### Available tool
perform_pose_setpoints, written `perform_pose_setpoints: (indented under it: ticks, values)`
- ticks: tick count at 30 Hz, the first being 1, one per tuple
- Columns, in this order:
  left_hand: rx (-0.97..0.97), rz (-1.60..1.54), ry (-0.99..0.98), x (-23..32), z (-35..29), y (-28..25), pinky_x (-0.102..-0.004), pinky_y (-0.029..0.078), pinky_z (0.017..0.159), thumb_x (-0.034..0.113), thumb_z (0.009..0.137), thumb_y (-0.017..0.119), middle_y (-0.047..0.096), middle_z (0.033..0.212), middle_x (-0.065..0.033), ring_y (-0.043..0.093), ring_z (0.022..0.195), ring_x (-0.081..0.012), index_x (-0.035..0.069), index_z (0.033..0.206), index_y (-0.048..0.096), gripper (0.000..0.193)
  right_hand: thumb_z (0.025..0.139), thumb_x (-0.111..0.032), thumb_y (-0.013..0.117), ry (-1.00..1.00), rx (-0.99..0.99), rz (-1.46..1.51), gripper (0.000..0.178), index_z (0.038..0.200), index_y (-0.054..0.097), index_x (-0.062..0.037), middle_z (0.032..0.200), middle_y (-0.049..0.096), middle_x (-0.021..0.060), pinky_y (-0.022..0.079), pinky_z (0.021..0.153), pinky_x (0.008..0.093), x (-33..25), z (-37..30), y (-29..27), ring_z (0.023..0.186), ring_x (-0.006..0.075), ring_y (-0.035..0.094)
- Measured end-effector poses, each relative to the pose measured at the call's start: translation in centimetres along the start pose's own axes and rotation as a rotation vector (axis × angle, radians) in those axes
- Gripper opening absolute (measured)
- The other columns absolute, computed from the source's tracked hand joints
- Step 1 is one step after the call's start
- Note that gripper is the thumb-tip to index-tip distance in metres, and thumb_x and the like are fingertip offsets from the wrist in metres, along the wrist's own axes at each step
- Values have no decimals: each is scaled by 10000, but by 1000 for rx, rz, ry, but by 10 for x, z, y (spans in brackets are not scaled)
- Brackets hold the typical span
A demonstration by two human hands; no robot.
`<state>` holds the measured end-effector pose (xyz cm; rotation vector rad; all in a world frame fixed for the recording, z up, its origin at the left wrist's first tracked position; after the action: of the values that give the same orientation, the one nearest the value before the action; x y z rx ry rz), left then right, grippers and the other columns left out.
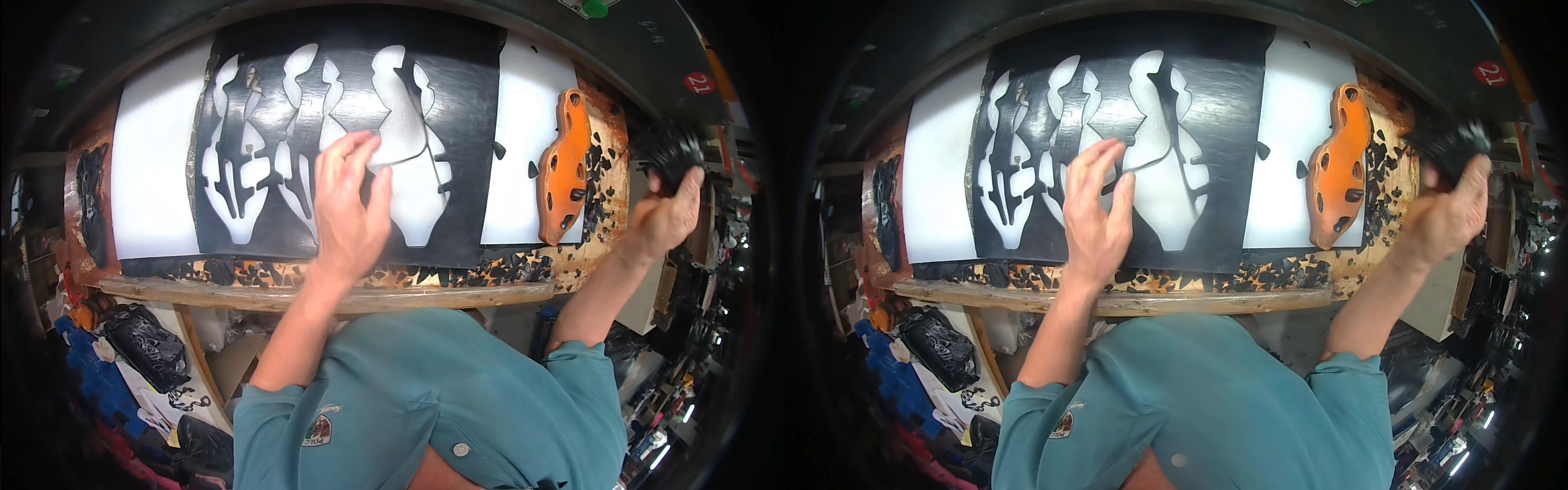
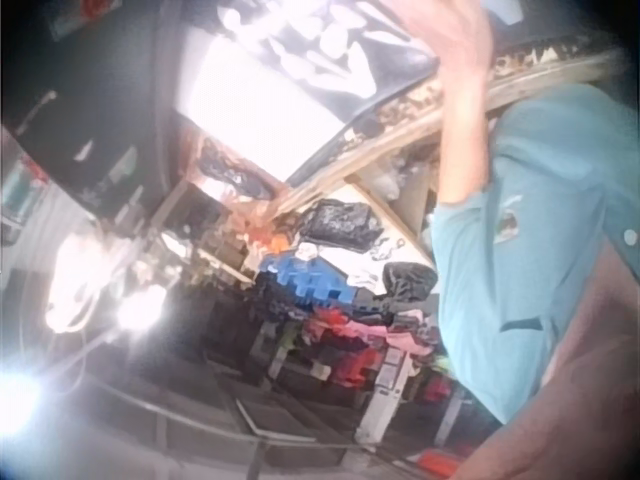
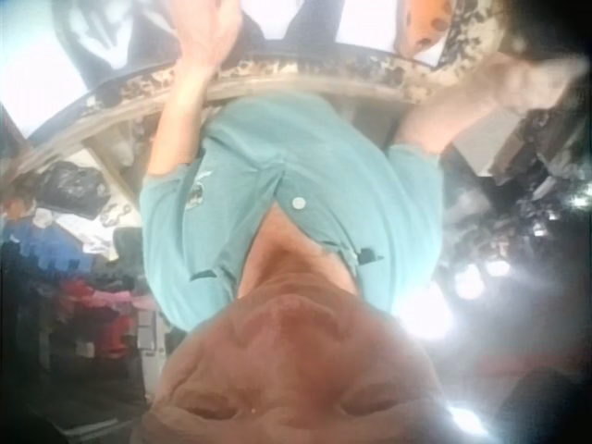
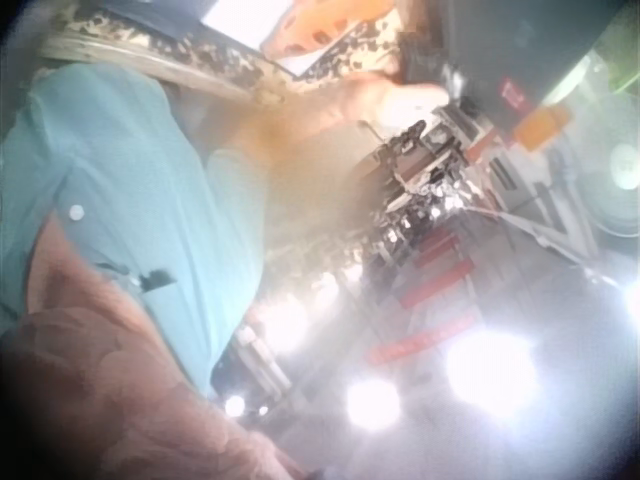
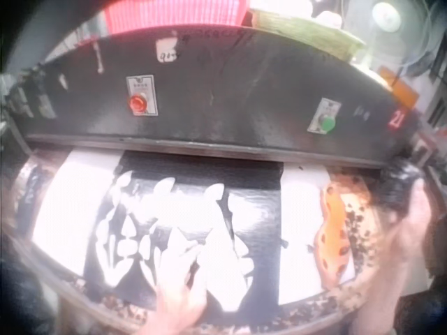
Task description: The person places a black leather sheet on a cutting machine, aligns an orange stencil, and uses the machine to cut intricate patterns. They then remove the cut pieces and repeat the process with a new sheet.
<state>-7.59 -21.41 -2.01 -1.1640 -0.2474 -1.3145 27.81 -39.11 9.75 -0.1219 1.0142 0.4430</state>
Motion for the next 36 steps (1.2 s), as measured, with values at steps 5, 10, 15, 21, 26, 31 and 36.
perform_pose_setpoints:
  ticks: [5,10,15,21,26,31,36]
  values:
    - [-2,-975,-628,35,-29,-13,-327,501,1010,291,1139,563,693,1317,-169,649,1139,-175,-93,1312,644,429,910,-92,697,-517,-730,-302,183,1067,703,2,968,687,110,561,686,330,-10,-115,135,838,241,662]
    - [-61,-1134,-982,0,-52,-41,-312,563,930,258,1172,477,710,1173,-98,680,1050,-148,-15,1301,640,343,799,-94,789,-504,-1185,-246,338,1079,660,45,979,600,133,550,760,375,-14,-231,190,879,287,606]
    - [177,-1233,-1112,-13,-97,-51,-357,588,929,244,1162,492,703,1178,-107,688,1081,-179,-24,1293,635,330,790,-106,801,-399,-1308,-167,422,1142,644,66,982,571,129,536,770,376,-16,-257,185,901,291,585]
    - [104,-1302,-1067,-20,-107,-68,-366,619,912,232,1150,512,725,1226,-148,726,1064,-206,-45,1331,634,353,830,-146,843,-313,-1278,37,390,1158,703,10,1014,636,133,551,782,392,-20,-248,178,908,315,635]
    - [5,-1248,-1070,-21,-105,-110,-394,598,1029,214,1153,487,716,1302,-209,731,1154,-250,-94,1367,613,395,956,-47,707,-235,-843,-295,204,1134,738,47,1062,720,159,603,736,348,21,-178,153,878,266,725]
    - [-38,-1143,-1089,-21,-107,-127,-375,593,1036,192,1151,501,720,1300,-219,732,1160,-249,-100,1372,611,382,1086,-327,591,-367,-946,-930,580,1531,517,37,1589,472,255,326,1265,491,87,-146,134,1506,406,417]
    - [-2,-1015,-1099,-22,-117,-126,-345,589,1014,201,1156,505,736,1268,-190,727,1137,-200,-57,1388,618,365,1117,-352,509,-264,-959,-1014,632,1595,433,55,1717,345,226,185,1333,490,130,-152,112,1611,392,271]
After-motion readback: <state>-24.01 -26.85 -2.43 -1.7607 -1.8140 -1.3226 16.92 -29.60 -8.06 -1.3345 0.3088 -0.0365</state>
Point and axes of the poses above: each hand's wrist, its own z-axis towards the middle knuckle, its own y-axis out of the palm, x = y × z, the point moved 2 cm from there along z, towards the middle knuckle
